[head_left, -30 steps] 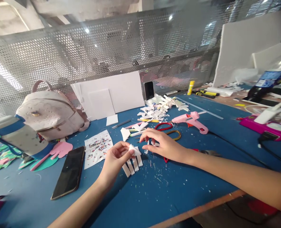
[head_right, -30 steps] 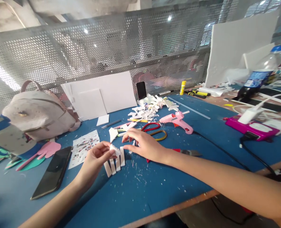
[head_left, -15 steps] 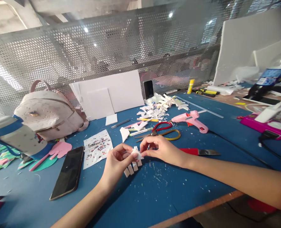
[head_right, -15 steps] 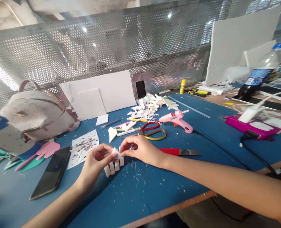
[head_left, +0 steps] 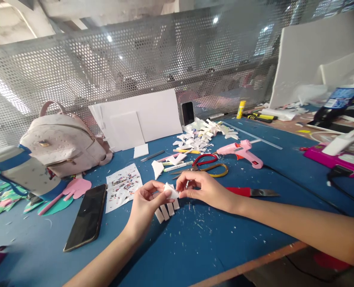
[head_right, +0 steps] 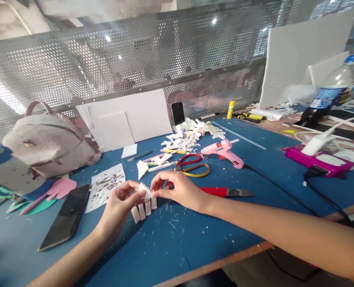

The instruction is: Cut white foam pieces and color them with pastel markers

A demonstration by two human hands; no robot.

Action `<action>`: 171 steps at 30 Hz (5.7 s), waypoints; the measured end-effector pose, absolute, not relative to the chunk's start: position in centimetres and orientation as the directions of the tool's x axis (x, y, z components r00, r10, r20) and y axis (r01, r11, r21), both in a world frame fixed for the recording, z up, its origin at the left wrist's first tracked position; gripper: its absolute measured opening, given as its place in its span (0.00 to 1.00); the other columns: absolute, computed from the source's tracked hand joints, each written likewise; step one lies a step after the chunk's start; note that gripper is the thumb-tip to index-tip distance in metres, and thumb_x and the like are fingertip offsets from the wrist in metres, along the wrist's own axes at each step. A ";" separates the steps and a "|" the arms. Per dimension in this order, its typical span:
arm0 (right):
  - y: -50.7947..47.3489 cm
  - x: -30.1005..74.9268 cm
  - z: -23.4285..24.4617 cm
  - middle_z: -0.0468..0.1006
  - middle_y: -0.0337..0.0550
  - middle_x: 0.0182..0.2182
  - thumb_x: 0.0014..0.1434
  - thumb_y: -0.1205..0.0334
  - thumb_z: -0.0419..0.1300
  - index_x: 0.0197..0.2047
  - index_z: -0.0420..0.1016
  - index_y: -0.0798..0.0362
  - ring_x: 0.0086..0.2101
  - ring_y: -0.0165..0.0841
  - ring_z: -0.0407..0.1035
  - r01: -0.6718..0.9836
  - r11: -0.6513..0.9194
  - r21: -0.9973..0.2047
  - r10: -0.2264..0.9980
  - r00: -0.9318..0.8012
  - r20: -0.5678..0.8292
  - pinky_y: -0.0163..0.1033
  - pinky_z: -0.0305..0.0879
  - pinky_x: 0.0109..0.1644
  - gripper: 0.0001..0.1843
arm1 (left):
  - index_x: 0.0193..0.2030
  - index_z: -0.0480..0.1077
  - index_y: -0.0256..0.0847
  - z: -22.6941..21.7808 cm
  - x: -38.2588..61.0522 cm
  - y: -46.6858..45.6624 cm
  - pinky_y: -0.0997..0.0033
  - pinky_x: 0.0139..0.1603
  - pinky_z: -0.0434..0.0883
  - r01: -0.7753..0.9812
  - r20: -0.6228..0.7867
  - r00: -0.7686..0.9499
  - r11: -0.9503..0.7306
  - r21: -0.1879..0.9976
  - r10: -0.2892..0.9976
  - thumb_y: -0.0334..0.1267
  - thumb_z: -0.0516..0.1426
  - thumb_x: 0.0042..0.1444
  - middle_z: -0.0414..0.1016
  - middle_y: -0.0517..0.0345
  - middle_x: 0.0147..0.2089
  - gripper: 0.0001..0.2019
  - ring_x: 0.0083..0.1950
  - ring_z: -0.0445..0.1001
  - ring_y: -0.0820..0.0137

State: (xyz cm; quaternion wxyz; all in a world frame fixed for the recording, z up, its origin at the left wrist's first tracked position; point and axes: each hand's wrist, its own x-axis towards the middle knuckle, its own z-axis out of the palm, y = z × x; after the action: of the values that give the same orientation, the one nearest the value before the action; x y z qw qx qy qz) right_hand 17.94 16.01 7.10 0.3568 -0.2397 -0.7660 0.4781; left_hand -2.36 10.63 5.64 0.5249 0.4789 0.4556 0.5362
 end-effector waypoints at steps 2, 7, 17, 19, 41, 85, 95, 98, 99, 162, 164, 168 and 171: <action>16.1 17.9 7.0 0.77 0.39 0.35 0.60 0.58 0.68 0.36 0.76 0.53 0.34 0.29 0.69 0.027 0.437 -0.899 0.709 -0.625 0.326 0.34 0.65 0.39 0.08 | 0.35 0.74 0.36 5.6 -2.3 10.6 0.72 0.41 0.78 -0.128 0.034 0.011 -0.032 0.991 0.999 0.44 0.70 0.50 0.76 0.59 0.33 0.15 0.33 0.78 0.72; 16.2 17.9 6.7 0.78 0.39 0.33 0.59 0.57 0.68 0.35 0.77 0.54 0.33 0.29 0.70 0.035 0.443 -0.896 0.719 -0.611 0.332 0.34 0.65 0.37 0.09 | 0.34 0.73 0.36 5.9 -2.1 10.5 0.74 0.39 0.77 -0.137 0.037 0.005 -0.036 0.990 0.999 0.42 0.71 0.49 0.78 0.59 0.32 0.14 0.32 0.79 0.72; 16.1 18.0 6.8 0.75 0.37 0.32 0.62 0.56 0.66 0.34 0.75 0.53 0.32 0.29 0.67 0.019 0.459 -0.888 0.663 -0.672 0.328 0.35 0.64 0.37 0.09 | 0.32 0.74 0.35 5.9 -2.0 10.3 0.74 0.37 0.77 -0.157 0.020 0.032 -0.015 0.987 0.999 0.43 0.72 0.47 0.79 0.56 0.31 0.15 0.31 0.78 0.71; 16.1 18.0 6.8 0.74 0.37 0.32 0.63 0.57 0.64 0.35 0.74 0.53 0.32 0.29 0.67 0.015 0.473 -0.881 0.650 -0.680 0.338 0.35 0.64 0.38 0.09 | 0.32 0.75 0.35 5.7 -2.1 10.4 0.73 0.38 0.78 -0.169 0.013 0.037 -0.007 0.986 0.999 0.43 0.71 0.47 0.78 0.56 0.31 0.15 0.32 0.77 0.72; 15.7 18.0 6.8 0.71 0.39 0.33 0.68 0.57 0.59 0.37 0.70 0.53 0.34 0.30 0.65 0.014 0.602 -0.799 0.595 -0.675 0.436 0.35 0.63 0.39 0.09 | 0.35 0.75 0.36 5.7 -1.5 9.9 0.77 0.41 0.77 -0.349 -0.088 0.049 0.099 0.932 0.995 0.43 0.72 0.47 0.76 0.58 0.33 0.15 0.34 0.76 0.75; 16.7 18.6 6.7 0.67 0.43 0.36 0.72 0.65 0.46 0.40 0.60 0.49 0.38 0.35 0.64 0.163 0.843 -0.512 0.506 -0.560 0.655 0.41 0.64 0.43 0.06 | 0.41 0.66 0.40 5.8 -1.3 9.7 0.66 0.50 0.78 -0.409 -0.144 0.199 0.216 0.887 0.969 0.44 0.70 0.50 0.80 0.52 0.42 0.20 0.50 0.81 0.59; 19.3 19.5 6.0 0.77 0.43 0.38 0.65 0.69 0.58 0.38 0.74 0.50 0.43 0.39 0.70 0.365 0.797 -0.481 0.586 -0.660 0.471 0.44 0.65 0.45 0.05 | 0.38 0.67 0.40 5.9 -1.9 10.5 0.74 0.37 0.76 -0.197 0.019 -0.030 -0.025 0.980 0.999 0.46 0.70 0.49 0.76 0.58 0.36 0.19 0.40 0.81 0.65; 19.4 19.4 5.8 0.79 0.43 0.38 0.63 0.72 0.60 0.37 0.77 0.50 0.46 0.42 0.69 0.365 0.803 -0.471 0.574 -0.688 0.445 0.46 0.65 0.47 0.08 | 0.38 0.71 0.39 5.9 -2.2 10.6 0.78 0.33 0.72 -0.103 0.079 -0.051 -0.084 0.991 0.996 0.46 0.69 0.50 0.74 0.60 0.32 0.16 0.32 0.76 0.73; 19.4 19.4 5.8 0.80 0.43 0.39 0.63 0.71 0.60 0.38 0.78 0.50 0.46 0.42 0.69 0.360 0.803 -0.476 0.573 -0.687 0.447 0.47 0.65 0.48 0.08 | 0.38 0.73 0.38 5.9 -2.3 10.7 0.78 0.32 0.71 -0.071 0.093 -0.048 -0.096 0.993 0.995 0.46 0.69 0.51 0.74 0.60 0.31 0.16 0.30 0.74 0.74; 16.9 18.7 7.8 0.76 0.39 0.31 0.64 0.57 0.63 0.34 0.73 0.53 0.32 0.29 0.70 0.034 0.567 -0.823 0.628 -0.665 0.405 0.36 0.67 0.37 0.10 | 0.38 0.74 0.39 5.8 -3.0 11.0 0.73 0.38 0.73 0.077 0.136 0.138 -0.148 0.986 0.981 0.46 0.65 0.54 0.77 0.56 0.35 0.13 0.35 0.76 0.70; 17.3 18.7 7.5 0.76 0.40 0.33 0.65 0.59 0.62 0.35 0.72 0.53 0.34 0.30 0.71 0.057 0.562 -0.825 0.671 -0.615 0.414 0.37 0.68 0.38 0.08 | 0.38 0.74 0.39 5.8 -3.1 11.1 0.72 0.41 0.73 0.077 0.159 0.119 -0.169 0.983 0.980 0.45 0.65 0.55 0.77 0.55 0.37 0.12 0.38 0.76 0.70; 17.9 18.7 7.1 0.78 0.42 0.35 0.63 0.63 0.62 0.36 0.73 0.52 0.37 0.33 0.72 0.115 0.567 -0.815 0.724 -0.542 0.427 0.40 0.68 0.41 0.03 | 0.40 0.75 0.39 5.7 -3.1 11.1 0.69 0.42 0.74 0.102 0.193 0.126 -0.207 0.973 0.973 0.47 0.64 0.57 0.77 0.52 0.39 0.13 0.39 0.76 0.67; 17.6 18.6 7.2 0.79 0.42 0.38 0.63 0.63 0.62 0.39 0.76 0.52 0.38 0.33 0.73 0.128 0.575 -0.808 0.714 -0.560 0.420 0.40 0.68 0.41 0.02 | 0.41 0.76 0.39 5.7 -3.0 11.1 0.69 0.43 0.73 0.138 0.221 0.154 -0.242 0.960 0.963 0.46 0.63 0.58 0.77 0.50 0.42 0.13 0.40 0.76 0.66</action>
State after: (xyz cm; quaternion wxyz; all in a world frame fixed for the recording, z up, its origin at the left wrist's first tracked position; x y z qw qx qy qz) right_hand 18.61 17.63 7.20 0.3877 -0.2635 -0.7984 0.3779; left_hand -3.04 11.10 5.69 0.4306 0.6259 0.4397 0.4790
